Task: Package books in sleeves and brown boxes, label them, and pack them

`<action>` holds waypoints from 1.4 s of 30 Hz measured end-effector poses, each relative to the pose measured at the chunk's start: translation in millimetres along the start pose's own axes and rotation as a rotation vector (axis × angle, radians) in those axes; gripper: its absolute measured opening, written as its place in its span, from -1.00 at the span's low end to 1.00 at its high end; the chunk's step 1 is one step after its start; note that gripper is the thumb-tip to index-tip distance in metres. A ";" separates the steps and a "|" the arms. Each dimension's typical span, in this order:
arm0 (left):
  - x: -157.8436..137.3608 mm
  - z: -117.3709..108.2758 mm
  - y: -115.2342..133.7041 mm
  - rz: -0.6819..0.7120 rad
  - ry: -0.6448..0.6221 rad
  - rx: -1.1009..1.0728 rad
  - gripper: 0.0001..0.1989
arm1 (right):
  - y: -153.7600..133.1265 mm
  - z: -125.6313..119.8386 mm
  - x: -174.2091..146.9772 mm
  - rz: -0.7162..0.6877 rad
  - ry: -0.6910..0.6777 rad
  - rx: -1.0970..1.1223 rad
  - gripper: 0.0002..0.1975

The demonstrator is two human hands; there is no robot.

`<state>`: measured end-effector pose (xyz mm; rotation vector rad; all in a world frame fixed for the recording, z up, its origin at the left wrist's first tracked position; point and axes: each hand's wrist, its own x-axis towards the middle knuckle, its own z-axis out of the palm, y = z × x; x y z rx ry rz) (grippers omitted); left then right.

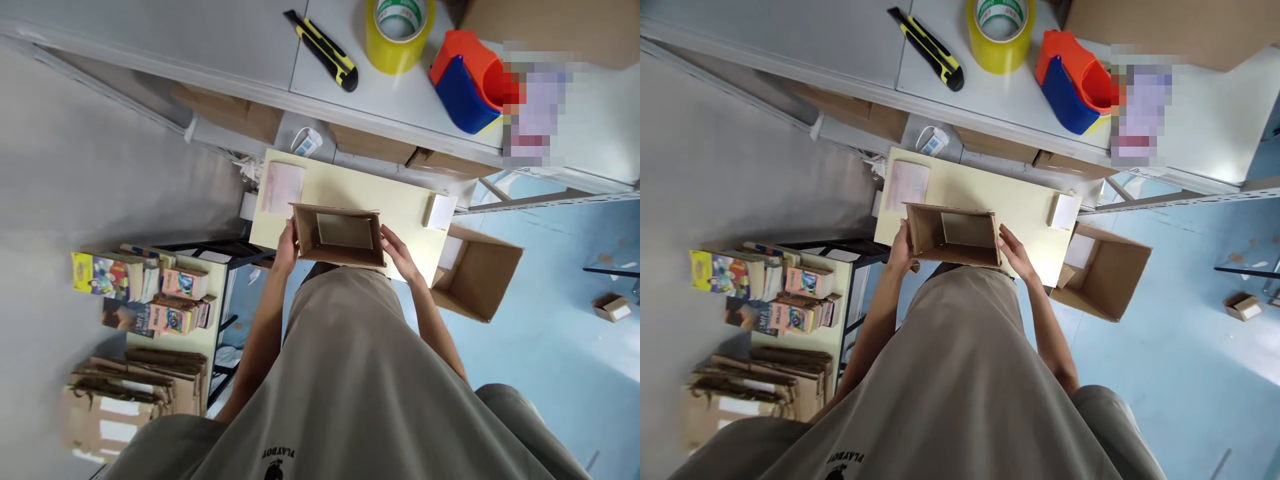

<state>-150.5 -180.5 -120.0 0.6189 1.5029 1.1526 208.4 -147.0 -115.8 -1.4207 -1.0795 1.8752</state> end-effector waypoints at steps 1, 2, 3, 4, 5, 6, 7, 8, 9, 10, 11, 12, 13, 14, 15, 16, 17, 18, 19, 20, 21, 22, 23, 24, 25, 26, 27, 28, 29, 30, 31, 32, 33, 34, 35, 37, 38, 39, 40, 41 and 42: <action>-0.2 -1.9 1.0 -0.034 0.008 -0.006 -0.07 | -3.4 5.0 -0.3 -0.017 -0.001 0.005 -0.01; 0.1 -3.8 2.7 -0.056 0.013 -0.004 -0.10 | -7.1 9.7 -1.5 -0.037 0.007 0.011 0.00; 0.9 -5.4 5.1 -0.062 0.011 0.005 -0.13 | -11.0 13.9 -3.4 -0.058 0.026 0.020 -0.01; 2.3 -6.6 8.0 -0.049 -0.005 0.021 -0.16 | -14.9 17.5 -5.7 -0.074 0.052 0.030 -0.02; 4.4 -7.3 11.1 -0.027 -0.026 0.038 -0.18 | -18.6 20.5 -8.3 -0.086 0.084 0.041 -0.04; 7.0 -7.4 14.2 -0.005 -0.050 0.052 -0.20 | -21.9 22.9 -10.7 -0.095 0.119 0.050 -0.06; 10.4 -6.9 16.8 0.012 -0.073 0.064 -0.20 | -24.6 24.7 -12.8 -0.106 0.153 0.056 -0.09; 14.4 -5.8 18.9 0.024 -0.096 0.076 -0.19 | -26.6 26.2 -14.4 -0.118 0.184 0.059 -0.11; 19.1 -4.4 20.1 0.030 -0.118 0.088 -0.18 | -27.7 27.2 -15.2 -0.130 0.210 0.060 -0.14; 24.3 -2.9 20.3 0.032 -0.142 0.099 -0.17 | -27.7 28.0 -15.2 -0.141 0.233 0.060 -0.16; 29.9 -1.3 19.5 0.035 -0.167 0.105 -0.16 | -26.9 28.6 -14.3 -0.151 0.251 0.060 -0.17; 35.8 0.0 17.9 0.037 -0.191 0.110 -0.15 | -25.2 29.1 -12.8 -0.156 0.267 0.063 -0.17; 41.9 1.1 15.7 0.042 -0.210 0.116 -0.15 | -22.8 29.6 -10.7 -0.155 0.281 0.068 -0.16; 47.8 1.7 13.1 0.047 -0.223 0.123 -0.14 | -19.9 30.3 -8.2 -0.149 0.291 0.075 -0.14; 53.6 1.9 10.5 0.052 -0.228 0.132 -0.13 | -16.8 31.1 -5.5 -0.141 0.303 0.084 -0.11; 59.1 1.8 8.1 0.057 -0.232 0.142 -0.12 | -13.7 32.1 -2.7 -0.134 0.315 0.094 -0.09; 64.2 1.6 6.1 0.063 -0.237 0.152 -0.12 | -10.9 33.4 0.1 -0.130 0.331 0.103 -0.08; 68.9 1.4 4.7 0.070 -0.244 0.164 -0.11 | -8.6 34.9 2.7 -0.128 0.348 0.111 -0.09; 73.0 1.3 4.0 0.081 -0.254 0.176 -0.11 | -6.9 36.6 5.2 -0.131 0.363 0.118 -0.10; 76.4 1.2 3.9 0.093 -0.267 0.191 -0.12 | -5.9 38.3 7.3 -0.135 0.375 0.123 -0.13; 79.1 1.1 4.5 0.107 -0.281 0.208 -0.12 | -5.6 39.8 8.9 -0.137 0.386 0.124 -0.15; 80.8 0.7 5.6 0.119 -0.295 0.225 -0.12 | -6.0 41.0 9.5 -0.137 0.403 0.119 -0.15; 81.6 -0.5 7.1 0.128 -0.303 0.240 -0.11 | -6.9 41.6 8.8 -0.135 0.432 0.109 -0.14; 81.3 -2.8 9.1 0.134 -0.305 0.254 -0.12 | -8.3 41.5 6.4 -0.133 0.468 0.095 -0.12; 79.9 -6.6 11.6 0.139 -0.298 0.270 -0.13 | -10.2 40.6 2.0 -0.135 0.506 0.078 -0.11; 77.4 -12.0 14.6 0.144 -0.288 0.291 -0.18 | -12.3 38.7 -4.5 -0.142 0.535 0.060 -0.11; 74.0 -19.0 18.3 0.153 -0.281 0.316 -0.25 | -14.6 36.0 -12.9 -0.154 0.544 0.046 -0.13; 69.6 -27.1 22.7 0.164 -0.289 0.346 -0.33 | -17.1 32.5 -22.7 -0.167 0.526 0.034 -0.17; 64.3 -35.7 27.8 0.178 -0.320 0.380 -0.39 | -19.7 28.3 -33.1 -0.174 0.477 0.023 -0.20; 58.4 -44.0 33.4 0.186 -0.376 0.416 -0.42 | -22.2 23.9 -43.2 -0.171 0.414 0.010 -0.20; 52.0 -51.0 39.4 0.186 -0.449 0.451 -0.40 | -24.6 19.5 -52.0 -0.159 0.349 -0.007 -0.17; 45.4 -56.1 45.4 0.177 -0.526 0.486 -0.33 | -26.7 15.5 -58.7 -0.139 0.290 -0.032 -0.11; 39.0 -58.6 50.7 0.161 -0.591 0.517 -0.24 | -28.3 12.3 -62.5 -0.119 0.248 -0.062 -0.05; 33.5 -58.4 55.1 0.145 -0.635 0.542 -0.16 | -29.5 10.1 -63.2 -0.104 0.230 -0.093 -0.02; 29.1 -55.5 57.8 0.136 -0.651 0.559 -0.12 | -29.9 8.9 -60.7 -0.101 0.236 -0.122 -0.03; 25.5 -44.4 57.6 0.157 -0.597 0.579 -0.16 | -28.8 9.4 -48.0 -0.129 0.287 -0.172 -0.15; 26.5 -37.8 54.7 0.185 -0.537 0.589 -0.23 | -27.3 10.7 -38.9 -0.150 0.324 -0.200 -0.22; 29.2 -31.5 50.5 0.215 -0.465 0.602 -0.31 | -25.3 12.3 -29.1 -0.166 0.364 -0.235 -0.26; 33.1 -26.0 45.6 0.240 -0.391 0.618 -0.37 | -23.1 14.0 -19.2 -0.172 0.404 -0.280 -0.27; 37.8 -21.7 40.8 0.257 -0.326 0.636 -0.40 | -21.0 15.4 -10.0 -0.167 0.441 -0.329 -0.26; 42.4 -18.5 36.8 0.267 -0.279 0.654 -0.37 | -19.1 16.5 -2.1 -0.158 0.475 -0.376 -0.24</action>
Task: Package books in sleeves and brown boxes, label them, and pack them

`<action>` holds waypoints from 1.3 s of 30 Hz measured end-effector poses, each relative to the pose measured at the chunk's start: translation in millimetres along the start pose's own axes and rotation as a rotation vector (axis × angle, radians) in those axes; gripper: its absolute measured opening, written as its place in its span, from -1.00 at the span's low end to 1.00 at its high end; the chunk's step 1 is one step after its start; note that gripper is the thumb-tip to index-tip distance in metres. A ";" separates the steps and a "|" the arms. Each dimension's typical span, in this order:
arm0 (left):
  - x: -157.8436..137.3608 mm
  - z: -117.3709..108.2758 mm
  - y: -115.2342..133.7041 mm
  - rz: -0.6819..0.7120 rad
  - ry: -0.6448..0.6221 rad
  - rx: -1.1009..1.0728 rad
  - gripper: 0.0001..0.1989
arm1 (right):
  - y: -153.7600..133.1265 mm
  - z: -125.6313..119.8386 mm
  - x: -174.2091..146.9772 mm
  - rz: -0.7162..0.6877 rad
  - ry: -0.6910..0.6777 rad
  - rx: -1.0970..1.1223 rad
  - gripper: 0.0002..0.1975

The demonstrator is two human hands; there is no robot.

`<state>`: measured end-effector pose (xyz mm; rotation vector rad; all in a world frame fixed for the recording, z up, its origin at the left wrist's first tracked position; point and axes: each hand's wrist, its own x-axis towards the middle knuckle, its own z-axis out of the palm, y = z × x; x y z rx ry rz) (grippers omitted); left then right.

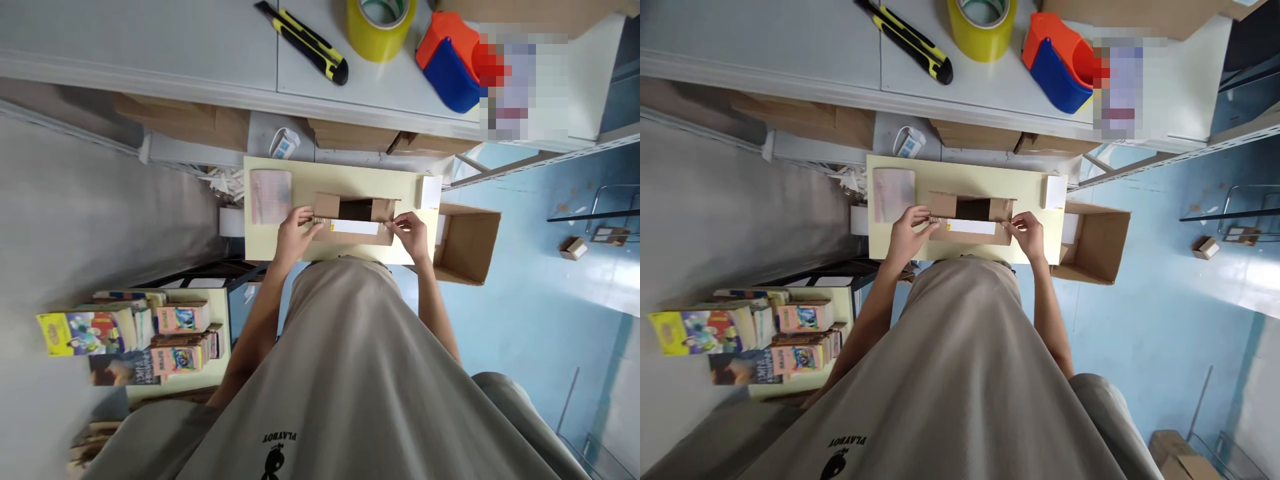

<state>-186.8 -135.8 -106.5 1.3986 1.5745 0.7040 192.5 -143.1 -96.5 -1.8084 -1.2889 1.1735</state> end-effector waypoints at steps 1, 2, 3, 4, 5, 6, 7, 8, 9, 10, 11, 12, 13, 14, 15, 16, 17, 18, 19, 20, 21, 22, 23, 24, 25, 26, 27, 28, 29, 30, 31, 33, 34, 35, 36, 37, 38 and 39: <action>4.2 2.5 -2.0 -0.004 0.023 0.019 -0.29 | 1.4 4.0 5.0 -0.002 0.023 -0.046 -0.21; 7.5 3.4 -2.7 0.002 0.030 0.037 -0.19 | 2.4 6.4 8.8 -0.017 0.044 -0.085 -0.17; 10.0 3.0 -1.8 0.021 0.030 0.060 -0.08 | 2.8 7.5 11.4 -0.050 0.061 -0.118 -0.12; 11.6 1.7 0.7 0.053 0.028 0.090 -0.01 | 2.9 7.2 13.0 -0.097 0.073 -0.146 -0.07; 12.5 -0.1 4.5 0.092 0.025 0.125 0.01 | 2.7 6.0 13.8 -0.152 0.075 -0.170 -0.07; 13.0 -2.0 9.0 0.133 0.022 0.164 -0.01 | 2.5 4.1 14.1 -0.209 0.066 -0.191 -0.11; 13.2 -3.8 13.6 0.170 0.016 0.204 -0.06 | 2.5 2.0 14.0 -0.259 0.046 -0.207 -0.20; 13.3 -5.1 17.7 0.197 0.007 0.243 -0.16 | 2.9 0.0 13.8 -0.297 0.021 -0.219 -0.31; 13.3 -5.9 20.9 0.211 -0.003 0.278 -0.27 | 3.7 -1.7 13.4 -0.324 -0.002 -0.230 -0.41; 13.2 -6.1 23.0 0.213 -0.014 0.306 -0.39 | 5.0 -3.0 12.9 -0.339 -0.020 -0.242 -0.47; 13.0 -5.8 24.1 0.208 -0.024 0.327 -0.50 | 6.5 -3.9 12.1 -0.345 -0.032 -0.254 -0.49; 12.6 -5.2 24.3 0.200 -0.033 0.339 -0.58 | 8.2 -4.4 11.2 -0.344 -0.040 -0.264 -0.50; 12.0 -4.4 24.0 0.192 -0.038 0.343 -0.63 | 9.9 -4.6 10.0 -0.342 -0.045 -0.268 -0.50; 11.3 -3.5 23.5 0.189 -0.040 0.338 -0.65 | 11.2 -4.7 8.7 -0.342 -0.047 -0.266 -0.50; 10.6 -2.6 23.0 0.191 -0.036 0.329 -0.65 | 12.3 -4.6 7.4 -0.345 -0.047 -0.259 -0.51; 9.9 -1.8 22.8 0.196 -0.029 0.319 -0.65 | 12.9 -4.4 6.2 -0.349 -0.043 -0.250 -0.51; 9.4 -1.2 22.7 0.200 -0.020 0.310 -0.65 | 13.3 -4.2 5.2 -0.351 -0.040 -0.242 -0.51; 9.3 -0.6 22.6 0.201 -0.012 0.305 -0.65 | 13.4 -3.8 4.6 -0.350 -0.038 -0.237 -0.50; 9.6 -0.2 22.4 0.198 -0.006 0.303 -0.66 | 13.5 -3.3 4.4 -0.347 -0.039 -0.239 -0.49; 10.4 0.3 21.8 0.191 -0.002 0.302 -0.67 | 13.8 -2.8 4.6 -0.341 -0.043 -0.245 -0.48; 11.5 0.8 20.8 0.181 0.000 0.302 -0.68 | 14.4 -2.0 5.0 -0.336 -0.048 -0.254 -0.48; 12.8 1.3 19.1 0.173 0.001 0.300 -0.69 | 15.3 -1.2 5.6 -0.331 -0.054 -0.262 -0.49; 14.3 2.0 16.8 0.167 0.002 0.295 -0.70 | 16.7 -0.1 6.2 -0.326 -0.056 -0.266 -0.50; 15.7 2.7 14.0 0.168 0.003 0.290 -0.71 | 18.3 1.1 6.7 -0.320 -0.054 -0.263 -0.50; 17.0 3.4 10.7 0.175 0.003 0.285 -0.71 | 20.2 2.4 7.1 -0.312 -0.047 -0.251 -0.50; 17.9 4.2 7.1 0.186 0.001 0.281 -0.71 | 22.2 3.8 7.2 -0.301 -0.037 -0.230 -0.48; 18.4 5.0 3.5 0.199 -0.003 0.280 -0.70 | 24.2 5.3 7.1 -0.285 -0.024 -0.206 -0.46; 18.5 6.0 0.0 0.214 -0.007 0.281 -0.70 | 26.0 6.8 6.8 -0.262 -0.009 -0.179 -0.45; 18.2 6.9 -3.1 0.226 -0.010 0.281 -0.69 | 27.5 8.3 6.4 -0.233 0.002 -0.149 -0.44; 17.6 8.0 -5.8 0.236 -0.013 0.281 -0.68 | 28.6 9.5 6.0 -0.199 0.009 -0.118 -0.42; 16.8 9.2 -7.9 0.242 -0.015 0.279 -0.67 | 29.3 10.6 5.4 -0.161 0.012 -0.087 -0.42; 14.8 11.3 -10.2 0.244 -0.018 0.271 -0.65 | 29.0 12.1 4.1 -0.095 0.009 -0.021 -0.39; 13.9 12.0 -10.5 0.242 -0.020 0.268 -0.65 | 27.9 12.5 3.2 -0.073 0.008 0.008 -0.38; 13.2 12.1 -10.1 0.240 -0.021 0.266 -0.65 | 26.1 12.5 2.2 -0.059 0.007 0.028 -0.37; 12.8 11.6 -9.1 0.239 -0.020 0.266 -0.65 | 23.4 12.2 1.0 -0.053 0.005 0.036 -0.36; 12.8 10.2 -7.6 0.240 -0.019 0.271 -0.66 | 20.0 11.6 -0.3 -0.054 0.002 0.027 -0.36; 13.6 7.9 -5.4 0.244 -0.019 0.278 -0.68 | 15.7 10.4 -1.4 -0.063 0.003 0.006 -0.36; 15.3 4.6 -2.5 0.251 -0.023 0.287 -0.70 | 10.6 8.8 -2.3 -0.080 0.007 -0.024 -0.36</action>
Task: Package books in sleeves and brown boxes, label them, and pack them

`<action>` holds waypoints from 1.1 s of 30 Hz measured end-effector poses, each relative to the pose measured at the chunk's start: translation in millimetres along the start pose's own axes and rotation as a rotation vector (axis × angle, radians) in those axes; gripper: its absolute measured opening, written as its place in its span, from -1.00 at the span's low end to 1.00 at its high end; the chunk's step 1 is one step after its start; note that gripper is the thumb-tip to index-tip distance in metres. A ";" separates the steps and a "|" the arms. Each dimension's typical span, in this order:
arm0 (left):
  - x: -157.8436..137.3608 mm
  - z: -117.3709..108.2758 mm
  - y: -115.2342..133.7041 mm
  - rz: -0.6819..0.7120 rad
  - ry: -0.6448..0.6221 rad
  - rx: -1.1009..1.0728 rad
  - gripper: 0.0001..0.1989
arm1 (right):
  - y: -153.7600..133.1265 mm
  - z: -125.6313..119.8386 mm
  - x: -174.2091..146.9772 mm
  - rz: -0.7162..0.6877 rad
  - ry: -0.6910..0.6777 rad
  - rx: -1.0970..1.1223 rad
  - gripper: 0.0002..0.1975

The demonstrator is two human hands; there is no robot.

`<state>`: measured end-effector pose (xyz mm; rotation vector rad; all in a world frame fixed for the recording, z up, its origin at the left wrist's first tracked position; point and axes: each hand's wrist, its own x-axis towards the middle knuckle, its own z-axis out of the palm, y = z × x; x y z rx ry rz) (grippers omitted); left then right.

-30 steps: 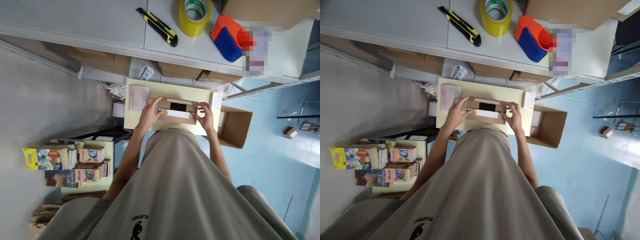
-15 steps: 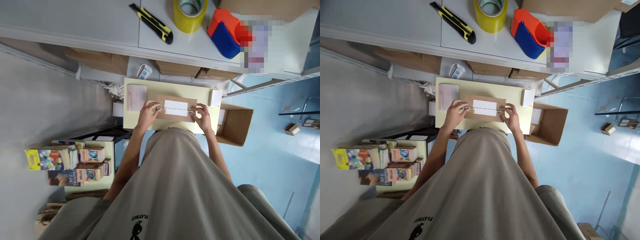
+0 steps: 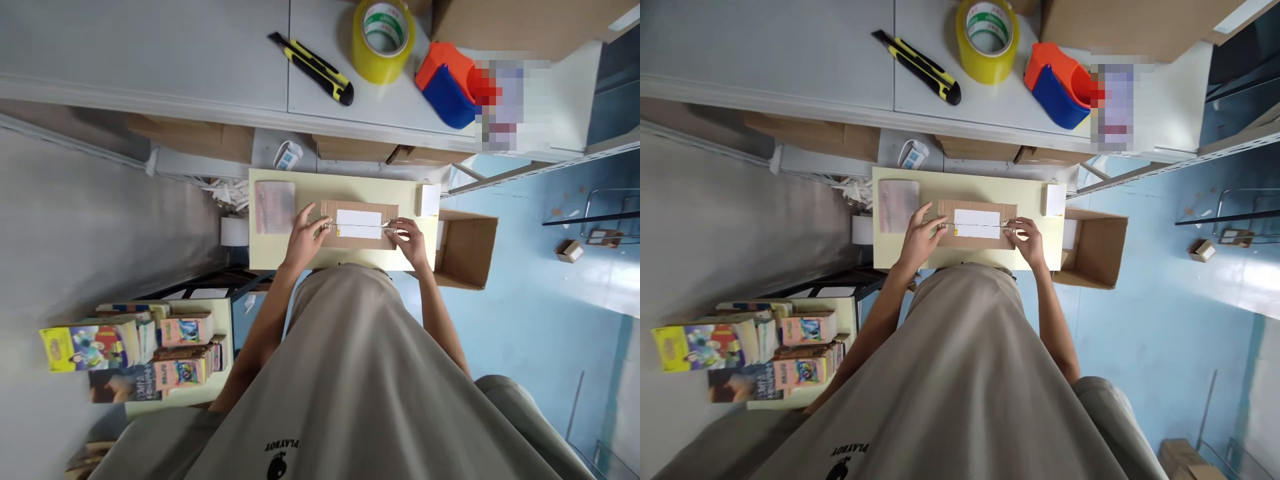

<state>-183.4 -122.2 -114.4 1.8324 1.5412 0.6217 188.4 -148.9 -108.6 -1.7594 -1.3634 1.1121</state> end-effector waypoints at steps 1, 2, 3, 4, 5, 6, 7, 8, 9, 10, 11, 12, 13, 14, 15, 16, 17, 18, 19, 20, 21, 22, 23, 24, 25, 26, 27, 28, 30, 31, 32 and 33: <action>3.3 -5.1 1.8 0.012 -0.008 0.006 -0.72 | -5.8 -2.4 0.3 -0.025 0.008 -0.033 -0.37; 8.1 -11.0 4.2 0.030 -0.019 0.007 -0.74 | -12.4 -5.5 1.5 -0.058 0.022 -0.066 -0.37; 14.4 -17.7 7.4 0.055 -0.030 0.003 -0.76 | -19.7 -9.4 4.1 -0.096 0.040 -0.097 -0.37; 22.4 -24.7 11.8 0.087 -0.040 -0.005 -0.77 | -27.8 -14.0 8.0 -0.136 0.058 -0.128 -0.38; 31.9 -31.8 17.6 0.122 -0.046 -0.017 -0.77 | -36.7 -19.5 13.5 -0.178 0.075 -0.161 -0.38; 42.7 -38.7 25.0 0.156 -0.046 -0.029 -0.77 | -46.3 -25.7 20.5 -0.221 0.092 -0.195 -0.39; 54.5 -45.0 34.2 0.190 -0.043 -0.041 -0.76 | -56.9 -32.5 28.7 -0.263 0.112 -0.229 -0.40; 66.9 -50.6 45.2 0.223 -0.038 -0.054 -0.74 | -68.2 -40.0 38.1 -0.305 0.134 -0.262 -0.41; 79.5 -55.3 57.9 0.256 -0.031 -0.067 -0.73 | -80.2 -47.9 48.2 -0.347 0.158 -0.294 -0.42; 92.0 -59.2 72.0 0.290 -0.024 -0.082 -0.72 | -92.6 -56.0 59.0 -0.388 0.186 -0.326 -0.44; 103.9 -62.0 87.4 0.328 -0.016 -0.097 -0.71 | -105.2 -64.3 70.3 -0.429 0.215 -0.360 -0.45; 115.3 -63.9 103.4 0.366 -0.007 -0.113 -0.71 | -117.4 -72.4 82.2 -0.466 0.241 -0.398 -0.45; 125.9 -64.9 119.7 0.406 0.004 -0.126 -0.70 | -128.8 -80.1 94.6 -0.499 0.263 -0.443 -0.45; 135.9 -64.9 135.8 0.444 0.017 -0.138 -0.70 | -138.9 -87.0 107.8 -0.524 0.279 -0.491 -0.44; 145.2 -64.1 151.3 0.480 0.030 -0.147 -0.70 | -147.3 -92.9 121.8 -0.539 0.289 -0.541 -0.43; 153.8 -62.5 165.8 0.513 0.042 -0.156 -0.69 | -153.9 -97.6 136.5 -0.544 0.295 -0.589 -0.42; 161.7 -60.3 179.0 0.542 0.051 -0.164 -0.69 | -158.4 -100.6 151.9 -0.540 0.300 -0.631 -0.41; 168.7 -57.6 190.8 0.566 0.057 -0.171 -0.68 | -161.1 -102.1 167.6 -0.531 0.306 -0.664 -0.40; 174.7 -54.6 201.1 0.583 0.062 -0.176 -0.67 | -162.2 -102.1 183.2 -0.519 0.312 -0.687 -0.39; 179.4 -51.3 209.8 0.594 0.066 -0.181 -0.67 | -162.2 -100.7 197.9 -0.510 0.316 -0.700 -0.39; 182.7 -47.9 216.7 0.598 0.070 -0.185 -0.66 | -161.3 -98.5 211.2 -0.507 0.315 -0.701 -0.40; 184.3 -44.5 221.9 0.597 0.074 -0.188 -0.66 | -160.0 -95.7 222.2 -0.506 0.314 -0.695 -0.43; 184.0 -41.1 225.3 0.591 0.077 -0.194 -0.66 | -158.6 -92.7 230.2 -0.508 0.314 -0.682 -0.46; 181.9 -37.6 226.9 0.579 0.081 -0.202 -0.67 | -157.3 -89.8 234.5 -0.510 0.315 -0.666 -0.49; 177.9 -34.1 226.6 0.562 0.086 -0.214 -0.68 | -156.1 -86.9 234.5 -0.510 0.319 -0.647 -0.52; 172.1 -30.5 224.6 0.539 0.096 -0.231 -0.68 | -154.9 -83.9 229.9 -0.505 0.324 -0.625 -0.52; 164.4 -26.8 221.1 0.511 0.112 -0.257 -0.69 | -153.6 -80.4 220.7 -0.496 0.327 -0.593 -0.51; 155.1 -22.9 216.4 0.476 0.135 -0.293 -0.69 | -152.2 -76.1 207.1 -0.483 0.328 -0.548 -0.48; 132.1 -14.6 205.2 0.380 0.188 -0.385 -0.69 | -148.7 -63.7 169.5 -0.451 0.302 -0.399 -0.40; 119.0 -10.3 199.4 0.322 0.213 -0.434 -0.69 | -146.6 -55.4 147.4 -0.435 0.272 -0.294 -0.37; 105.4 -5.9 193.9 0.264 0.231 -0.480 -0.68 | -144.1 -45.9 124.7 -0.422 0.217 -0.178 -0.33; 91.6 -1.7 188.9 0.212 0.243 -0.521 -0.66 | -141.5 -35.7 102.4 -0.405 0.147 -0.050 -0.31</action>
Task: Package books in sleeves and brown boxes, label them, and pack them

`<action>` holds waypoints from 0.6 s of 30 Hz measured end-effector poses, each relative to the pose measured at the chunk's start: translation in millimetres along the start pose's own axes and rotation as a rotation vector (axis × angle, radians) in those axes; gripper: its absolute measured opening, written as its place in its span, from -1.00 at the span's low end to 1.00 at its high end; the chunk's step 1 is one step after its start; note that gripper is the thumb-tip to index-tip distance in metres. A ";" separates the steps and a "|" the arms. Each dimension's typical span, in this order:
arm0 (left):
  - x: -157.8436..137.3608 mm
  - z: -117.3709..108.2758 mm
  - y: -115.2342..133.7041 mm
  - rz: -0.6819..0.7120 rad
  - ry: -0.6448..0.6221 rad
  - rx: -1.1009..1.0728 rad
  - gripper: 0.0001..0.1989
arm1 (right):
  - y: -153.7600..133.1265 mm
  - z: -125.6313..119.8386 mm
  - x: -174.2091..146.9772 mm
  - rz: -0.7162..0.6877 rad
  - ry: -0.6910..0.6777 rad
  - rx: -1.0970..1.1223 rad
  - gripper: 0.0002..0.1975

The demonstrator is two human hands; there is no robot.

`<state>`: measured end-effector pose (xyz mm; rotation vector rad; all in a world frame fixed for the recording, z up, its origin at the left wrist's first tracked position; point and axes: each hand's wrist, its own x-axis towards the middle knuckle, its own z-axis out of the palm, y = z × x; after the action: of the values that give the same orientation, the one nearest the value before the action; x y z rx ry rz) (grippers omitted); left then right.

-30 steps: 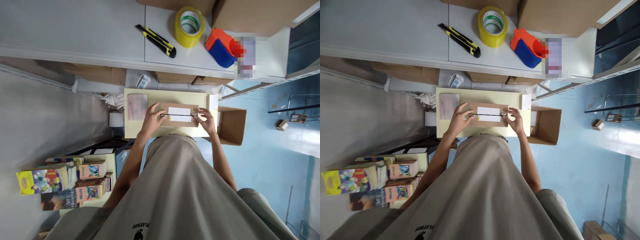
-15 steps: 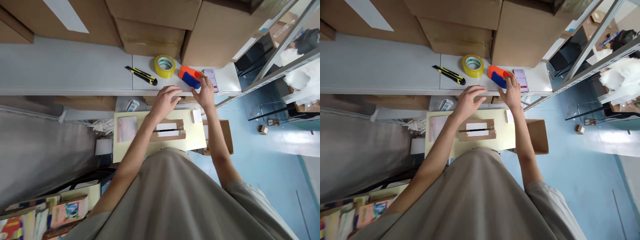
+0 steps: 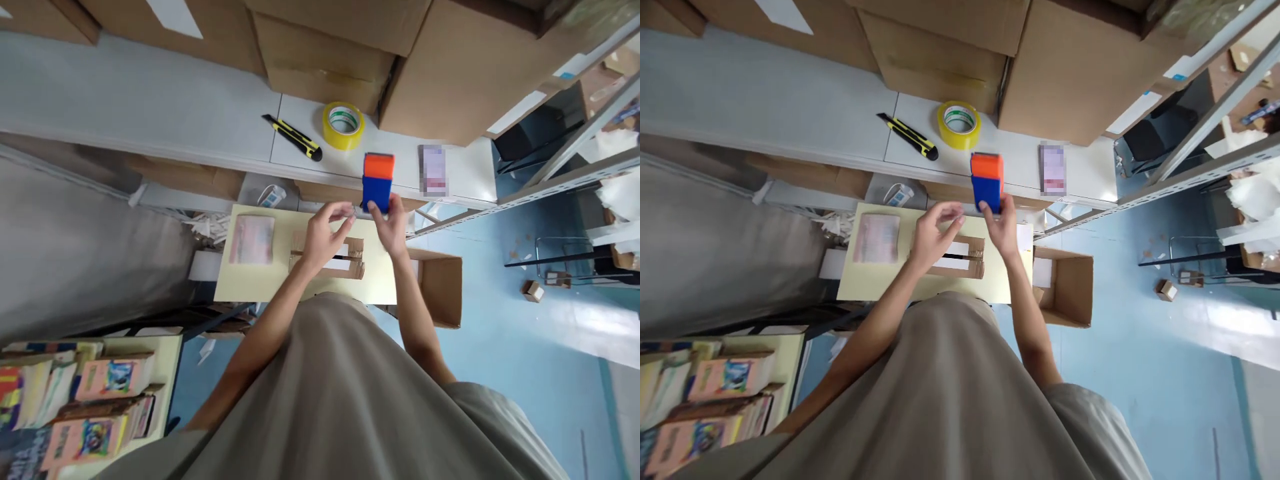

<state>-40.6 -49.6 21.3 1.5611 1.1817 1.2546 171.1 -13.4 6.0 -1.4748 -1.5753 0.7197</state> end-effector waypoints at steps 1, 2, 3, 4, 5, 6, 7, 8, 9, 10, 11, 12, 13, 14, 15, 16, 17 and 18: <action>-14.7 -1.4 -2.2 -0.043 0.020 -0.028 -0.64 | -6.5 7.2 -21.4 0.037 -0.052 0.140 -0.30; -28.6 -2.8 -4.1 -0.077 0.034 -0.051 -0.63 | -12.1 14.5 -40.7 0.088 -0.100 0.258 -0.30; -41.6 -4.5 -5.9 -0.102 0.049 -0.068 -0.62 | -16.8 21.5 -57.4 0.140 -0.135 0.346 -0.28; -53.5 -6.7 -7.5 -0.123 0.068 -0.077 -0.62 | -20.6 28.0 -71.2 0.186 -0.163 0.414 -0.27; -64.2 -9.4 -9.0 -0.142 0.091 -0.079 -0.62 | -23.7 33.9 -82.1 0.225 -0.183 0.462 -0.26; -73.9 -12.6 -10.3 -0.159 0.113 -0.076 -0.62 | -26.1 39.2 -90.4 0.252 -0.202 0.491 -0.25; -82.6 -16.2 -11.2 -0.173 0.126 -0.071 -0.63 | -28.2 43.9 -96.4 0.269 -0.226 0.503 -0.24; -90.5 -20.3 -11.6 -0.182 0.127 -0.065 -0.63 | -30.0 48.1 -100.8 0.278 -0.255 0.500 -0.23; -97.5 -24.5 -11.4 -0.187 0.117 -0.060 -0.64 | -31.8 51.7 -103.9 0.283 -0.286 0.482 -0.22; -103.7 -28.9 -10.4 -0.190 0.099 -0.054 -0.64 | -33.5 55.0 -106.4 0.286 -0.313 0.453 -0.22; -109.0 -33.4 -8.9 -0.192 0.082 -0.047 -0.63 | -35.4 57.8 -108.6 0.290 -0.333 0.418 -0.21; -113.5 -38.1 -7.0 -0.193 0.070 -0.037 -0.63 | -37.3 60.2 -110.7 0.292 -0.341 0.384 -0.21; -116.9 -43.4 -4.9 -0.197 0.063 -0.024 -0.62 | -39.3 62.0 -112.9 0.293 -0.339 0.353 -0.21; -119.2 -49.4 -3.2 -0.208 0.067 -0.015 -0.60 | -41.4 63.2 -115.1 0.290 -0.336 0.325 -0.22; -120.2 -56.4 -2.2 -0.228 0.075 -0.016 -0.57 | -43.7 63.5 -117.3 0.284 -0.338 0.298 -0.24; -120.0 -64.3 -2.2 -0.256 0.085 -0.033 -0.52 | -46.1 63.1 -119.3 0.272 -0.350 0.271 -0.26; -118.5 -73.2 -3.5 -0.292 0.093 -0.070 -0.45 | -48.6 61.8 -120.9 0.257 -0.375 0.239 -0.27; -116.1 -82.7 -6.1 -0.332 0.098 -0.126 -0.38 | -51.3 59.9 -121.9 0.239 -0.413 0.205 -0.29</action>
<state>-131.4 -158.3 3.8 1.1662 1.3344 1.1683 88.2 -132.3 -2.1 -1.4355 -1.5755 1.3545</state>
